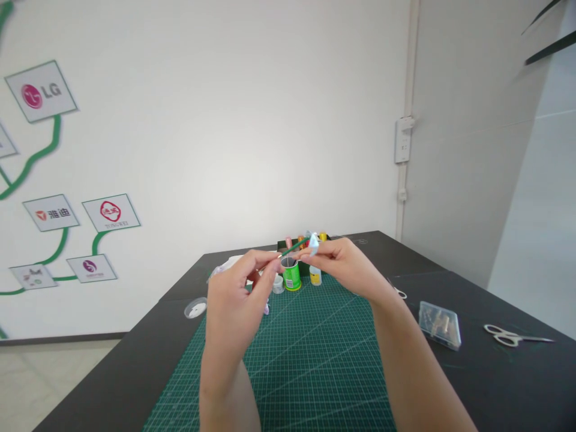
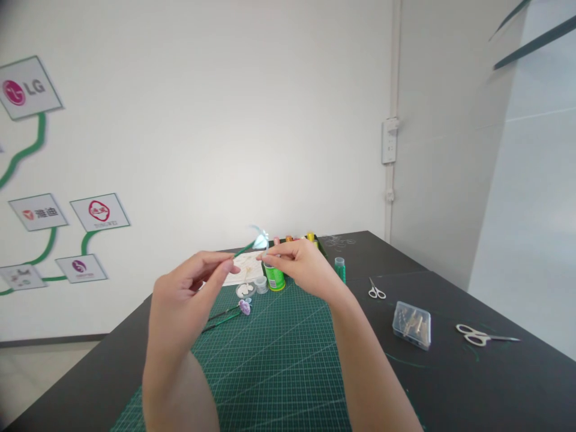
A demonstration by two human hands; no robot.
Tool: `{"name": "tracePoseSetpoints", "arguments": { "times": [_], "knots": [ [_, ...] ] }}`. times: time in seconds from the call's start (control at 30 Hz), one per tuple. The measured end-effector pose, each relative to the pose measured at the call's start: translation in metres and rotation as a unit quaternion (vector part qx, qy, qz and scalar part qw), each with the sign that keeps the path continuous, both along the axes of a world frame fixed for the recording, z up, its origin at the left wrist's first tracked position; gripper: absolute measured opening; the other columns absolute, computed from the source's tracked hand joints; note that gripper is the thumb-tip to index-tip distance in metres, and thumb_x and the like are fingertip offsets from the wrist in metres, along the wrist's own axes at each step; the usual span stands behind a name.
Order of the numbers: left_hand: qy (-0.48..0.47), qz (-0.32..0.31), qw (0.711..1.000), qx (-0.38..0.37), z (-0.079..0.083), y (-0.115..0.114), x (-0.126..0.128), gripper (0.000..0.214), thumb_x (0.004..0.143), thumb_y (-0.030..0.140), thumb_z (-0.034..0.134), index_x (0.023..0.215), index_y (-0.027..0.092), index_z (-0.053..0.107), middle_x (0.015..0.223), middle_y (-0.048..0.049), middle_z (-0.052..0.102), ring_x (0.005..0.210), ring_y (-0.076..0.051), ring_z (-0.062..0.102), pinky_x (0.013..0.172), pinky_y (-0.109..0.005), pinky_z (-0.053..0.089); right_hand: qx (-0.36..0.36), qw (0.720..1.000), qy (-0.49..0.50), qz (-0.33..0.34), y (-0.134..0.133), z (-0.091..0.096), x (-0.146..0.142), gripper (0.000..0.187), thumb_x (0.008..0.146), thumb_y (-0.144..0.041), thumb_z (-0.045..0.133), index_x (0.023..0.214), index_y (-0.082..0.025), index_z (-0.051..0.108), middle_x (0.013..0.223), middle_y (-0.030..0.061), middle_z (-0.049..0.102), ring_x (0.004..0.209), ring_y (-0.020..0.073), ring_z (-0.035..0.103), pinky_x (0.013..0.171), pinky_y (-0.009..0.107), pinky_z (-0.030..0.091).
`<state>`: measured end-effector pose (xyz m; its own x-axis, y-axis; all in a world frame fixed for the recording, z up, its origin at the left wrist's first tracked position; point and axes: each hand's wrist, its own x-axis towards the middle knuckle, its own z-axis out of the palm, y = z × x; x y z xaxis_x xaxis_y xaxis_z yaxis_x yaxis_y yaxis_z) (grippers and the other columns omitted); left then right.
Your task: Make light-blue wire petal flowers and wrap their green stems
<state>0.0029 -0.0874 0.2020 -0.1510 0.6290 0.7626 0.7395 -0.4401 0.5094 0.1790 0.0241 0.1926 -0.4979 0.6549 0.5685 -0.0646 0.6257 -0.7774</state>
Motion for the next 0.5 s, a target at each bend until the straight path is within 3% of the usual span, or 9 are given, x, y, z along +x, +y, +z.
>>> {"name": "tracePoseSetpoints", "arguments": {
  "times": [0.1,0.2,0.37,0.43,0.5],
  "knots": [
    [-0.05,0.019,0.998,0.043,-0.002,0.008,0.001,0.02,0.093,0.031,0.062,0.107,0.025,0.075,0.082,0.0001,0.077,0.06,-0.012,0.063,0.052,-0.022,0.047,0.03,0.999,-0.038,-0.002,-0.012,0.004,0.002,0.017,0.086,-0.033,0.067,0.085,-0.028,0.083,0.077,0.0004,0.075,0.08,0.0195,0.069,0.076,0.035,0.056],
    [-0.063,0.012,0.996,0.063,-0.002,0.013,0.002,0.019,0.092,0.03,0.063,0.105,0.025,0.077,0.082,0.0004,0.077,0.067,-0.012,0.066,0.059,-0.022,0.051,0.044,0.998,-0.051,0.0,-0.019,0.008,0.007,0.018,0.085,-0.035,0.067,0.081,-0.026,0.082,0.059,-0.0031,0.065,0.055,0.0125,0.055,0.062,0.031,0.052],
    [-0.112,-0.013,0.99,0.08,-0.002,0.021,0.005,0.018,0.091,0.03,0.064,0.102,0.025,0.078,0.076,0.0012,0.075,0.058,-0.01,0.06,0.051,-0.021,0.047,0.01,1.0,0.004,0.005,-0.012,0.008,0.016,0.032,0.088,-0.046,0.063,0.072,-0.021,0.074,0.052,-0.0045,0.048,0.051,0.0102,0.041,0.055,0.027,0.041],
    [-0.127,-0.032,0.988,0.076,-0.002,0.024,0.006,0.018,0.091,0.03,0.065,0.101,0.024,0.078,0.075,0.0008,0.075,0.06,-0.01,0.061,0.052,-0.02,0.047,-0.011,0.998,0.046,-0.039,-0.005,0.005,0.017,0.04,0.092,-0.051,0.055,0.068,-0.02,0.064,0.056,-0.0039,0.046,0.054,0.0104,0.041,0.056,0.026,0.038],
    [-0.135,-0.049,0.987,0.07,-0.003,0.027,0.006,0.018,0.09,0.03,0.066,0.101,0.024,0.079,0.075,0.0002,0.075,0.063,-0.011,0.063,0.054,-0.021,0.049,-0.015,0.988,0.052,-0.144,0.001,0.003,0.015,0.037,0.092,-0.052,0.054,0.073,-0.02,0.058,0.067,-0.0009,0.054,0.064,0.0136,0.049,0.064,0.029,0.042]
  ]
}}
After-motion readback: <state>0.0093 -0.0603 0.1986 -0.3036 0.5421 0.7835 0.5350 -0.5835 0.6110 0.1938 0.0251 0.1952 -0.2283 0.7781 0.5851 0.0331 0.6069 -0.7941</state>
